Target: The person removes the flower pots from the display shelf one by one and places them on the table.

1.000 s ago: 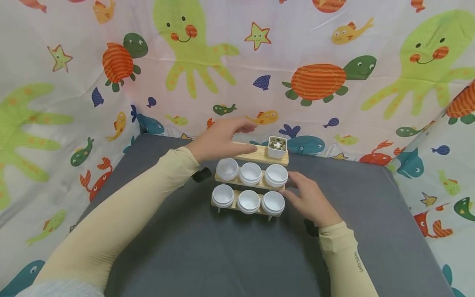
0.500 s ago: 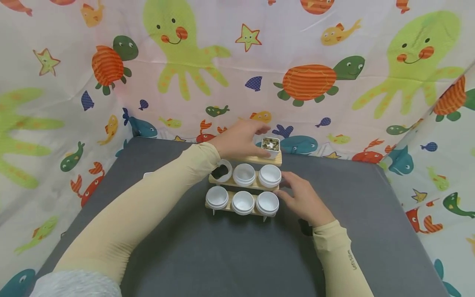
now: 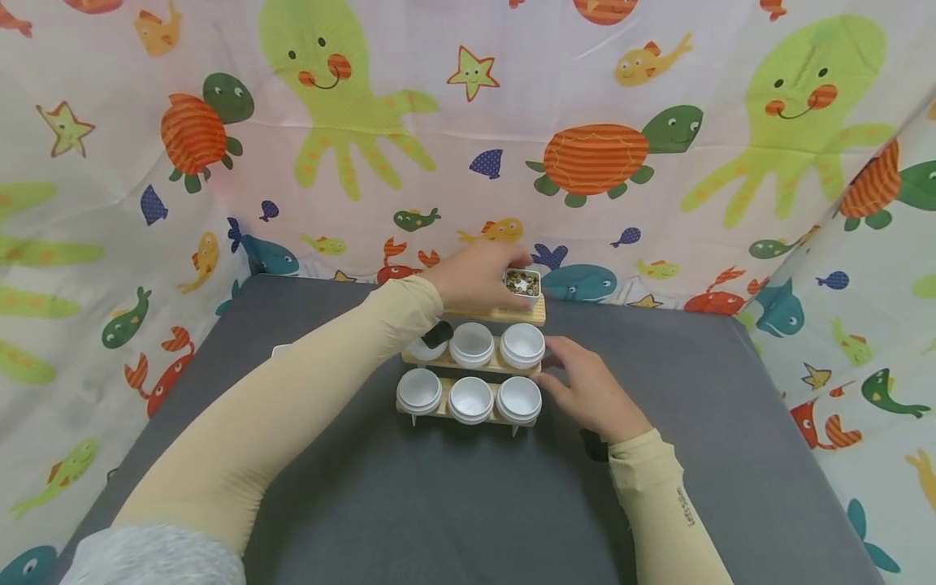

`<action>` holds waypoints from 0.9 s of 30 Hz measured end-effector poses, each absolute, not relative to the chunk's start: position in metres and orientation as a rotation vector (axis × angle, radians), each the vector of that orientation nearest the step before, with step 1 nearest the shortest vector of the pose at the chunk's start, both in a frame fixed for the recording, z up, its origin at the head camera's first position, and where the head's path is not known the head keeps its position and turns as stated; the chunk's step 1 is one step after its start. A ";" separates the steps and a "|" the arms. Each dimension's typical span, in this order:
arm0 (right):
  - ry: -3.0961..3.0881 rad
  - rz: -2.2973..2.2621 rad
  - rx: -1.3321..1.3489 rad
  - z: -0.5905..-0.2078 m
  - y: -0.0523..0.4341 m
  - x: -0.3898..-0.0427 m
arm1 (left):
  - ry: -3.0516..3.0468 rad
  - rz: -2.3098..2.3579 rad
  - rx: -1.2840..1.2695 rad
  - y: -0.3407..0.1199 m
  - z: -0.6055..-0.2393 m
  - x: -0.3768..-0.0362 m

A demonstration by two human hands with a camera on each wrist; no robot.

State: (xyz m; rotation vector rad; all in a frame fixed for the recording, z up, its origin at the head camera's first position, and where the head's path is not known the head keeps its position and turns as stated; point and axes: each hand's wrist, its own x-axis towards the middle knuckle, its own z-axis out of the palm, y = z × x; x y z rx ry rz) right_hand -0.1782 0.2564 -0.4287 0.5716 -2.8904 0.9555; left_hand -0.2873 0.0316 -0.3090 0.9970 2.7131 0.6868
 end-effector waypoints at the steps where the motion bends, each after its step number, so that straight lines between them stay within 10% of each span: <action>1: -2.892 0.957 0.570 -0.428 0.256 -0.178 | 2.717 0.682 0.996 0.032 -0.309 -0.287; 27: -2.872 1.363 0.369 -0.449 0.266 -0.187 | 2.731 0.769 1.013 -0.010 -0.301 -0.273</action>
